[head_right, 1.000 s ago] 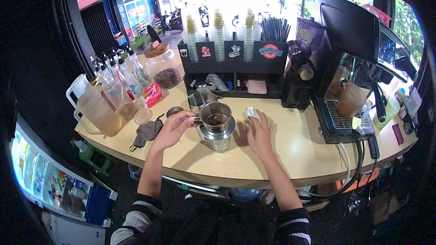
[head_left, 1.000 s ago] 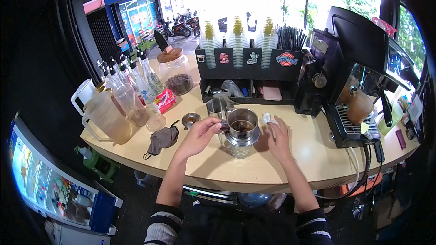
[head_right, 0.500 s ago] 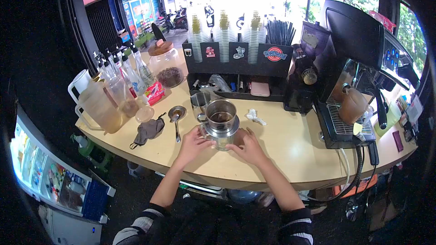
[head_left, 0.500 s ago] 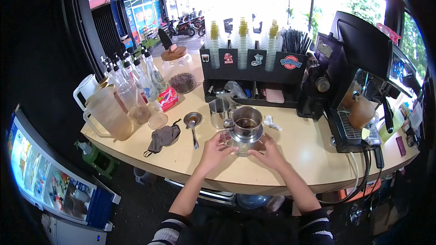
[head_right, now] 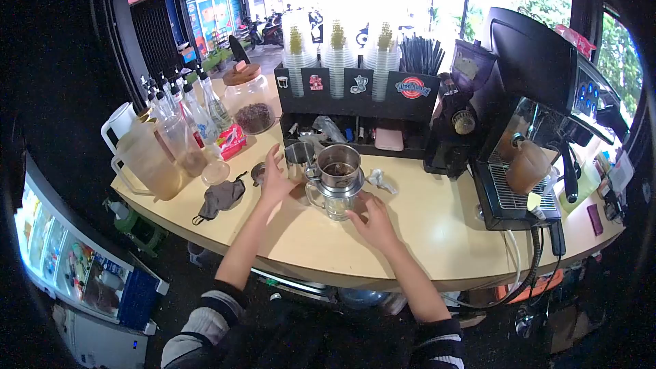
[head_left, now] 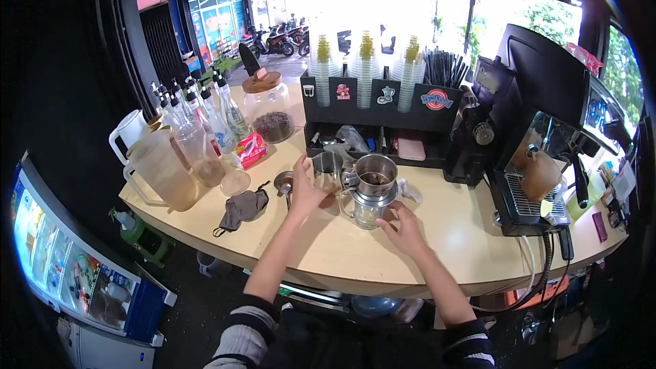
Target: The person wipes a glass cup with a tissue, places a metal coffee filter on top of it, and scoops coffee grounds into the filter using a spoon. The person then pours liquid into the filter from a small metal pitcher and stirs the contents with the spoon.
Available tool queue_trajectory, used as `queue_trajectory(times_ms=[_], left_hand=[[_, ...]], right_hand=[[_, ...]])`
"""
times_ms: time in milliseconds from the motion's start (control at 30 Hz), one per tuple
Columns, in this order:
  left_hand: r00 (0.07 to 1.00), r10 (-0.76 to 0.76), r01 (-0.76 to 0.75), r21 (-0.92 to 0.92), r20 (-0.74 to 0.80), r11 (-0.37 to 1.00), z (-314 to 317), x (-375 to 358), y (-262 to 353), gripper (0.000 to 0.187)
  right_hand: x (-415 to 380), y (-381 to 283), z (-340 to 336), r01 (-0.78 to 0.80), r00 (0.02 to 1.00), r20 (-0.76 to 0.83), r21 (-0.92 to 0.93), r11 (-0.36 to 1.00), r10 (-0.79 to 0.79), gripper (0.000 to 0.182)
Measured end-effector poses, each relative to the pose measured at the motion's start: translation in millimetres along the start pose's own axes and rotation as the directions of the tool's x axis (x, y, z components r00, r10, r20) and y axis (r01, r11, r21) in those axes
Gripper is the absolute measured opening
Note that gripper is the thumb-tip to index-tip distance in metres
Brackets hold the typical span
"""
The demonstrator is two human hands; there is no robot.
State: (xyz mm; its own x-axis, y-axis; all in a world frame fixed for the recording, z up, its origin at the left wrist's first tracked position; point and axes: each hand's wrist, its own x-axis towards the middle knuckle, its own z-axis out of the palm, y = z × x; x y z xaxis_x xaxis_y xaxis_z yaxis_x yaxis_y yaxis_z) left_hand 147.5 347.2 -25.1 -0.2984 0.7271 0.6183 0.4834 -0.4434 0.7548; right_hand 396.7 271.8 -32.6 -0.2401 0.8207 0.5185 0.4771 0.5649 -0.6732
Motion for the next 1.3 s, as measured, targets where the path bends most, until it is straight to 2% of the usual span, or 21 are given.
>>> queue_trajectory(times_ms=[33, 100, 233, 300, 333, 400, 433, 467, 533, 567, 667, 700, 767, 800, 833, 867, 967, 1000, 1067, 1133, 1300], left_hand=[[1.000, 0.005, -0.005, -0.006, -0.002, 1.000, 1, 10, -4, 0.072], [0.932, -0.123, 0.146, -0.042, 0.342, 0.988, -3, 23, -9, 0.078], [0.914, -0.208, 0.240, -0.050, 0.348, 0.970, -6, 16, -8, 0.081], [0.926, -0.303, 0.358, -0.264, 0.225, 0.896, -12, 3, -7, 0.082], [0.928, -0.301, 0.354, -0.262, 0.220, 0.898, -17, -3, -6, 0.082], [0.986, -0.149, 0.164, -0.392, 0.069, 0.905, -31, -13, -3, 0.083], [0.991, -0.124, 0.135, -0.398, 0.054, 0.907, -41, -18, 6, 0.084], [0.990, -0.129, 0.139, -0.390, 0.052, 0.910, -50, -22, 15, 0.084], [0.994, -0.105, 0.096, -0.414, 0.002, 0.905, -66, -31, 39, 0.085], [0.996, -0.089, 0.082, -0.299, -0.011, 0.951, -75, -35, 53, 0.083], [0.999, -0.040, 0.042, -0.331, 0.015, 0.943, -90, -49, 69, 0.080], [1.000, -0.012, 0.018, -0.245, 0.029, 0.969, -96, -53, 84, 0.078], [0.999, -0.013, 0.027, -0.279, 0.050, 0.960, -98, -61, 103, 0.078], [0.997, -0.011, 0.035, -0.315, 0.077, 0.949, -96, -64, 107, 0.078], [0.998, 0.041, -0.025, -0.272, 0.053, 0.962, -93, -66, 109, 0.077], [0.997, 0.038, -0.020, -0.275, 0.062, 0.961, -91, -67, 116, 0.077], [0.994, 0.086, -0.066, -0.241, 0.073, 0.968, -84, -68, 138, 0.077], [0.993, 0.088, -0.067, -0.247, 0.078, 0.967, -81, -69, 140, 0.077], [0.978, 0.198, -0.189, -0.123, 0.064, 0.974, -75, -70, 149, 0.078], [0.981, 0.174, -0.162, -0.132, 0.088, 0.978, -65, -74, 156, 0.079], [0.952, 0.271, -0.250, -0.153, 0.143, 0.956, -37, -80, 165, 0.082]], right_hand=[[1, -3, -4, 0.010, 1.000, -0.001, -0.006, 1.000, -0.010, 0.048], [2, -7, -8, 0.009, 1.000, 0.000, 0.014, 1.000, -0.009, 0.048], [4, -13, -14, 0.032, 0.999, -0.026, 0.046, 0.998, -0.030, 0.045], [5, -19, -18, 0.012, 0.999, -0.033, 0.032, 0.999, -0.011, 0.044], [5, -20, -19, -0.014, 0.999, -0.037, 0.019, 1.000, 0.014, 0.043], [7, -10, -18, 0.024, 0.996, -0.084, -0.013, 1.000, -0.025, 0.041], [6, -5, -17, 0.051, 0.990, -0.126, -0.050, 0.997, -0.057, 0.040], [5, -3, -18, 0.049, 0.991, -0.121, -0.042, 0.998, -0.054, 0.040], [7, -6, -21, 0.089, 0.969, -0.233, 0.017, 0.996, -0.082, 0.038], [6, -15, -24, 0.087, 0.955, -0.286, 0.035, 0.996, -0.073, 0.031], [3, -37, -36, 0.034, 0.965, -0.261, 0.142, 0.989, 0.004, 0.025], [3, -50, -39, 0.036, 0.967, -0.256, 0.141, 0.989, 0.001, 0.025], [1, -84, -37, 0.130, 0.985, -0.144, 0.229, 0.965, -0.098, 0.020], [0, -101, -36, 0.122, 0.986, -0.143, 0.229, 0.966, -0.091, 0.020], [1, -118, -35, 0.143, 0.989, -0.080, 0.265, 0.954, -0.126, 0.020], [2, -126, -35, 0.161, 0.986, -0.020, 0.301, 0.940, -0.163, 0.021], [0, -129, -36, 0.193, 0.981, -0.059, 0.289, 0.938, -0.184, 0.021], [-1, -128, -37, 0.191, 0.982, -0.063, 0.283, 0.940, -0.180, 0.021], [-6, -128, -39, 0.170, 0.977, -0.178, 0.330, 0.929, -0.116, 0.020], [-11, -127, -41, 0.131, 0.983, -0.170, 0.357, 0.925, -0.073, 0.019], [-28, -105, -47, -0.043, 0.990, -0.099, 0.472, 0.881, 0.101, 0.013]])
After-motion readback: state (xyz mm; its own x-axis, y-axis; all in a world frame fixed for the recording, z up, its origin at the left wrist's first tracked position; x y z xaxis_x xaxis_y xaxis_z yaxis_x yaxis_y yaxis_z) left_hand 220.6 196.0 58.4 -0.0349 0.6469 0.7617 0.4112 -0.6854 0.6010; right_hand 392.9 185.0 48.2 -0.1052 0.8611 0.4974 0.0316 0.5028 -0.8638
